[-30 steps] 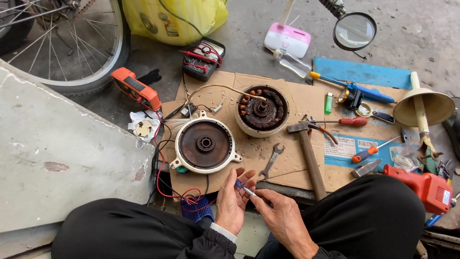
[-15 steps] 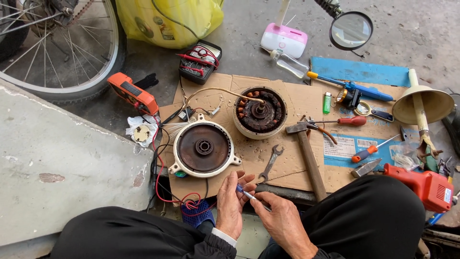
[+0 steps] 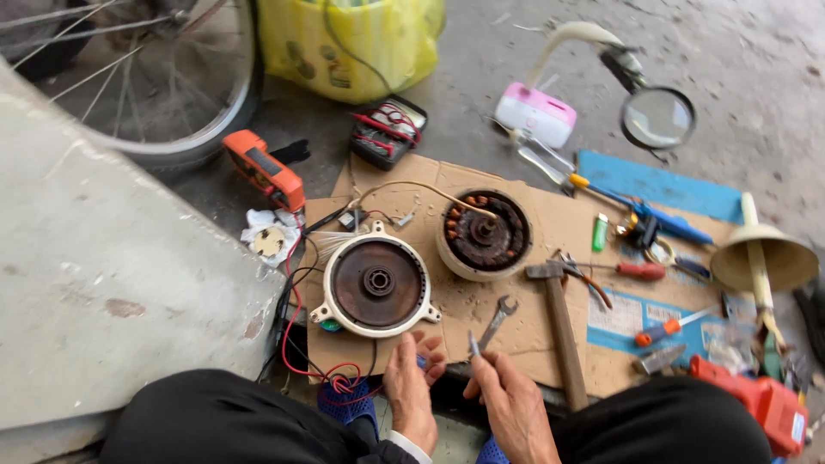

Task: Inspecting and marking the stator and rotor of an electric motor during a repair process.

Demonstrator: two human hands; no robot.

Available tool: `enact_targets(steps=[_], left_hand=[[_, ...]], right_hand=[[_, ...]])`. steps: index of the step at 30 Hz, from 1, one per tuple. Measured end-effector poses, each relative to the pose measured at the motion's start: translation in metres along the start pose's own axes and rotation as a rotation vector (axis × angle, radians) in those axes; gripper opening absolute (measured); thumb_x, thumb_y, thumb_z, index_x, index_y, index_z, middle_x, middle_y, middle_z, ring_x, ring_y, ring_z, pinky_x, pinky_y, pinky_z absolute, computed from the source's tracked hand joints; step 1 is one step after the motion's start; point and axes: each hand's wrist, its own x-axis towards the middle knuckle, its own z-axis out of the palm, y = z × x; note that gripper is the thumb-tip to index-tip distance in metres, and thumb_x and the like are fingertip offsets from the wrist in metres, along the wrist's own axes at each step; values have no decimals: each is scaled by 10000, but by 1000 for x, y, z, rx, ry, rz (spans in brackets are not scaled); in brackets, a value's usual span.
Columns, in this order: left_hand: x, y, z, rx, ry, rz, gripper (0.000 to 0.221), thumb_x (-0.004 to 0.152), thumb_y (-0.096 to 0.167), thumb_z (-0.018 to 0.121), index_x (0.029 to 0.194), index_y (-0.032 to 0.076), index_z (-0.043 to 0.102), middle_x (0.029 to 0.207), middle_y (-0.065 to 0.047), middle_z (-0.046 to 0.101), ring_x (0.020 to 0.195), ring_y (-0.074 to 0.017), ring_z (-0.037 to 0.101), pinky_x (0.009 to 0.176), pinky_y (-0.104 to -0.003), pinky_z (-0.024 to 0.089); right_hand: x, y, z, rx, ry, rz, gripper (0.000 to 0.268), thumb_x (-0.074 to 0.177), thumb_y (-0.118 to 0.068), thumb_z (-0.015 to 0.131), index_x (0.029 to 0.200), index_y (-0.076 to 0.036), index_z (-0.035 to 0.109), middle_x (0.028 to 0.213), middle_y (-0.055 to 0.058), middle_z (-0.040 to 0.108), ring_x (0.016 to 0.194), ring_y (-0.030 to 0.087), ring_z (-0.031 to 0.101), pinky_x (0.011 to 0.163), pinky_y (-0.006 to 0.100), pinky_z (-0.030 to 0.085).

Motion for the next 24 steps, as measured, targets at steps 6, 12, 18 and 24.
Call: enact_targets(steps=[6,12,18,24], left_hand=[[-2,-7,4,-36,-53,-97,323,1110,329,546,1175,59,712,1076,-175,889,737,-213,634,722,-333,530],[13,-12,5,-38,-14,-159,432,1148,373,525,1204,23,771,997,-182,868,688,-206,684,629,-288,497],[12,-9,6,99,-29,-200,430,1129,393,490,1195,78,774,1004,-148,914,696,-194,733,663,-284,562],[12,-15,7,100,-55,-197,421,1127,379,498,1170,77,787,994,-132,919,701,-181,733,644,-280,584]], right_hand=[[50,-54,37,-47,-49,-48,352,1091,-366,554,1184,-60,699,875,78,836,820,183,707,820,363,563],[111,-56,70,231,-118,-138,202,1135,-205,581,1167,-42,696,911,145,846,673,161,564,649,323,505],[145,-42,74,245,-150,-166,234,1141,-213,611,989,-50,684,1000,140,861,772,179,628,775,348,541],[153,-38,77,230,-114,-169,253,1082,-257,672,993,-59,802,1051,45,811,958,146,632,923,321,495]])
